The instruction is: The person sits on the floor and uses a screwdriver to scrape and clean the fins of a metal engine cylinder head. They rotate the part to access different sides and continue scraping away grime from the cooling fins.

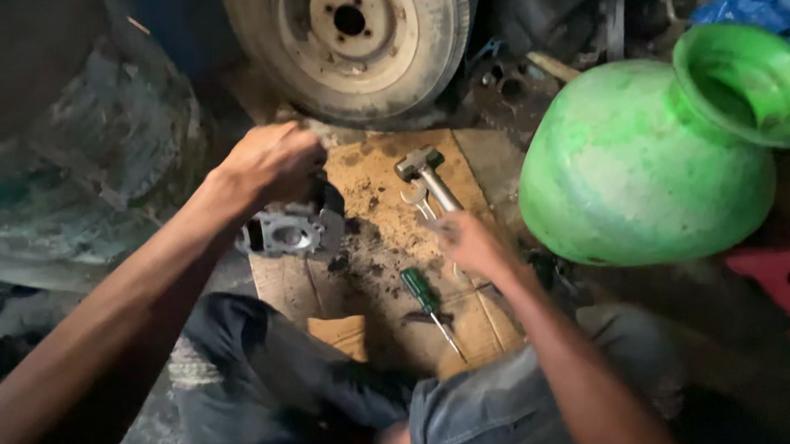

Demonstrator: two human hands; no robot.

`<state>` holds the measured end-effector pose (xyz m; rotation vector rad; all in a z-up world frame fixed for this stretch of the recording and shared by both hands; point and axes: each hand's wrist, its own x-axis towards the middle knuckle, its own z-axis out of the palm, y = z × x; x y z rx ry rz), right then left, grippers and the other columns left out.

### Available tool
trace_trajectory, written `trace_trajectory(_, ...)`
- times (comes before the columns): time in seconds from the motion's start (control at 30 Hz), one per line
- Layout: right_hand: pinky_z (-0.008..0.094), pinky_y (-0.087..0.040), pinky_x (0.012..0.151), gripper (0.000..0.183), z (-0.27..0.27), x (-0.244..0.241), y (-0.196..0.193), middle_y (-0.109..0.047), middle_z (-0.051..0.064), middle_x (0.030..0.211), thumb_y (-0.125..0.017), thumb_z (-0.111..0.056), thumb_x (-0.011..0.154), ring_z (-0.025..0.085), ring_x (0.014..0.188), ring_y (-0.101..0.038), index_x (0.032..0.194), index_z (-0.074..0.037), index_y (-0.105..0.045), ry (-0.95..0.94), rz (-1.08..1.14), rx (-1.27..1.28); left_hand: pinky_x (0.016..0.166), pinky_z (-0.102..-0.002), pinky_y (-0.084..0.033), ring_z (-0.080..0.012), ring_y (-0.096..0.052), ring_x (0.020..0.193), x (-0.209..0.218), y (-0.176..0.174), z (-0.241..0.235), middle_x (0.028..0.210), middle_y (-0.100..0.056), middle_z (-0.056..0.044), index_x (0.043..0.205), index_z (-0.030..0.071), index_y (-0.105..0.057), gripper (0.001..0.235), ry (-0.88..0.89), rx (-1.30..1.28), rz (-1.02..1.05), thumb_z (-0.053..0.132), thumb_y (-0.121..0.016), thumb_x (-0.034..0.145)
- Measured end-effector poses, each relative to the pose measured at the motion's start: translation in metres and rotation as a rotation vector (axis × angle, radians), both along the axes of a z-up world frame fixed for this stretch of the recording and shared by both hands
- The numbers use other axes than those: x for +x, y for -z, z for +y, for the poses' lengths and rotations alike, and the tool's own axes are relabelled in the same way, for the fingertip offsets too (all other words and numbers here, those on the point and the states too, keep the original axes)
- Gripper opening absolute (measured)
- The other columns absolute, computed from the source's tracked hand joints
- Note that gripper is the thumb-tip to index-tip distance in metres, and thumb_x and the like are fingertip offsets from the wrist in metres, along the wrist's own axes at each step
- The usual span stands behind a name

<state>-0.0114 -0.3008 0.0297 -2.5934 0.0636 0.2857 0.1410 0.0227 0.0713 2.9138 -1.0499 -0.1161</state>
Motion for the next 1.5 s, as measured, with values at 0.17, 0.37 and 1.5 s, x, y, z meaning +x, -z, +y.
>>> trace_trajectory(0.17,0.042,-0.056,0.072,0.037,-0.005,-0.002,0.007,-0.077,0.013,0.084,-0.077,-0.040,0.084,0.028,0.079,-0.073,0.119,-0.028,-0.073,0.067,0.067,-0.057,0.056,-0.047,-0.058,-0.0327,-0.071,0.068,-0.039,0.046,-0.049,0.076,-0.071,-0.013,0.080,0.013,-0.072,0.011,0.133,-0.093,-0.499,0.012,-0.068,0.070)
trace_trajectory(0.37,0.041,-0.056,0.079,0.037,-0.013,-0.006,0.019,-0.078,0.010,0.101,-0.079,-0.037,0.083,0.026,0.087,-0.074,0.117,-0.023,-0.076,-0.037,-0.085,-0.027,0.056,-0.047,-0.058,-0.0330,-0.070,0.065,-0.020,0.052,-0.011,0.071,-0.069,-0.013,0.074,0.012,-0.069,0.002,0.065,-0.078,-0.115,0.012,-0.071,0.074)
trace_trajectory(1.5,0.041,-0.053,0.089,0.050,-0.023,0.002,0.016,-0.071,0.019,0.119,-0.083,-0.038,0.081,0.031,0.106,-0.069,0.121,-0.010,-0.072,0.072,-0.286,0.131,0.071,-0.037,-0.059,-0.0250,-0.075,0.079,-0.106,0.010,-0.022,0.088,-0.079,-0.013,0.094,0.006,-0.079,0.028,-0.308,-0.745,0.298,-0.002,-0.065,0.071)
